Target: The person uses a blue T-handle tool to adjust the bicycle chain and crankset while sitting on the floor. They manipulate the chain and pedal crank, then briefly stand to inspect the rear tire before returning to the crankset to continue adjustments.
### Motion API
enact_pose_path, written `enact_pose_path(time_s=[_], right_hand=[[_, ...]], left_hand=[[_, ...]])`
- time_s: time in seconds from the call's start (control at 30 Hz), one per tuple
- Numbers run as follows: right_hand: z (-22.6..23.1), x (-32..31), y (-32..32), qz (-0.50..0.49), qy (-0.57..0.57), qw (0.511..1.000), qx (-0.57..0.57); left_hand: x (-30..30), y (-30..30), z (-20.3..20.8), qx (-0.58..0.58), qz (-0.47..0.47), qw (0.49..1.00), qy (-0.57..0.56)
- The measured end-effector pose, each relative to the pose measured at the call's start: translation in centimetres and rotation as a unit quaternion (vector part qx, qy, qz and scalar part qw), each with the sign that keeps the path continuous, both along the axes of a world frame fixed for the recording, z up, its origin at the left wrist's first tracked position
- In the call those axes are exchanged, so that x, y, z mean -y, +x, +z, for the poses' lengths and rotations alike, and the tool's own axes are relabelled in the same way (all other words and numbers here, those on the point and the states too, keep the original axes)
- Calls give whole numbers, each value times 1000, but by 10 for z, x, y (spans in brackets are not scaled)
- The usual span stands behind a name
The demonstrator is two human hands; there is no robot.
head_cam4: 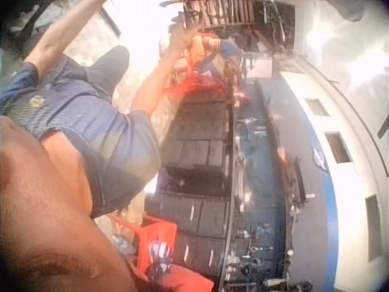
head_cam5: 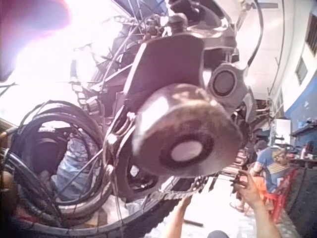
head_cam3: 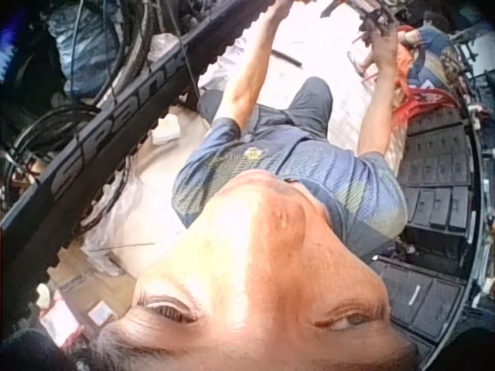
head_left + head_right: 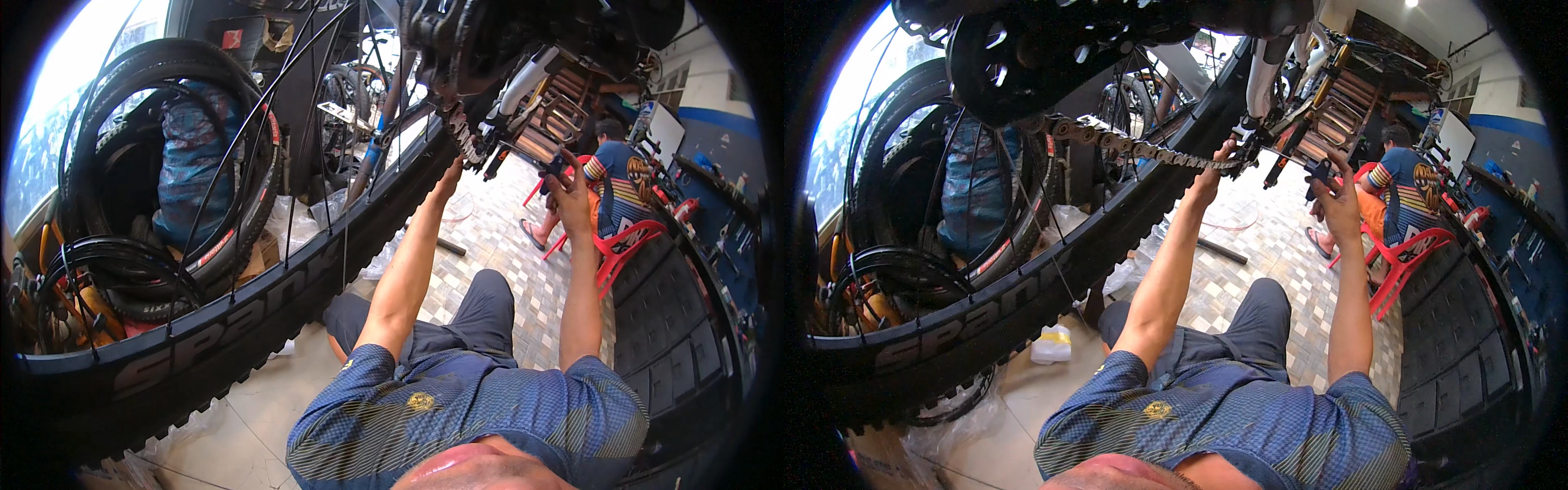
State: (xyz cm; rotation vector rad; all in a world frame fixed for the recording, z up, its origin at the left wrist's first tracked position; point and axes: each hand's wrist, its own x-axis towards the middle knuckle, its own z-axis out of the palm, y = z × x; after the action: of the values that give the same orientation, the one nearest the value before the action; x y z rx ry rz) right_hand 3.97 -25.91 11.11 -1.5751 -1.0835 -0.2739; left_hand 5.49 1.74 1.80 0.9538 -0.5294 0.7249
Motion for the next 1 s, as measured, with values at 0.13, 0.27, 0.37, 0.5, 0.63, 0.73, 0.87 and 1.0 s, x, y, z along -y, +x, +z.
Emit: enact_pose_path(time_s=[0.13, 0.27, 0.37, 0.5, 0.63, 0.73, 0.87, 1.0], right_hand=[[-6, -1, 20, -10, 34, 997, 72], [-3, -2, 15, 4, 24, 999, 48], [-1, 4, 16, 65, 51, 997, 0], [1, 1, 18, 65, 91, 993, -32], [-5, -3, 17, -16, 88, 992, 86], [-12, 6, 34, 71, 69, 995, -25], [-7, -17, 21, -96, 51, 964, 241], [-13, -6, 12, -197, 17, 951, 237]], left_hand=[[-4, 5, -3, 54, 55, 997, -10], [-17, 6, -5, 81, 105, 991, 4], [-20, 8, -3, 92, 123, 988, 12], [-17, 10, -1, 99, 129, 987, 18], [-13, 13, -5, 99, 133, 986, 32], [-9, 17, -8, 105, 120, 986, 57], [-23, 7, -9, 110, 109, 982, 109], [15, -23, 1, 74, 46, 996, 10]])
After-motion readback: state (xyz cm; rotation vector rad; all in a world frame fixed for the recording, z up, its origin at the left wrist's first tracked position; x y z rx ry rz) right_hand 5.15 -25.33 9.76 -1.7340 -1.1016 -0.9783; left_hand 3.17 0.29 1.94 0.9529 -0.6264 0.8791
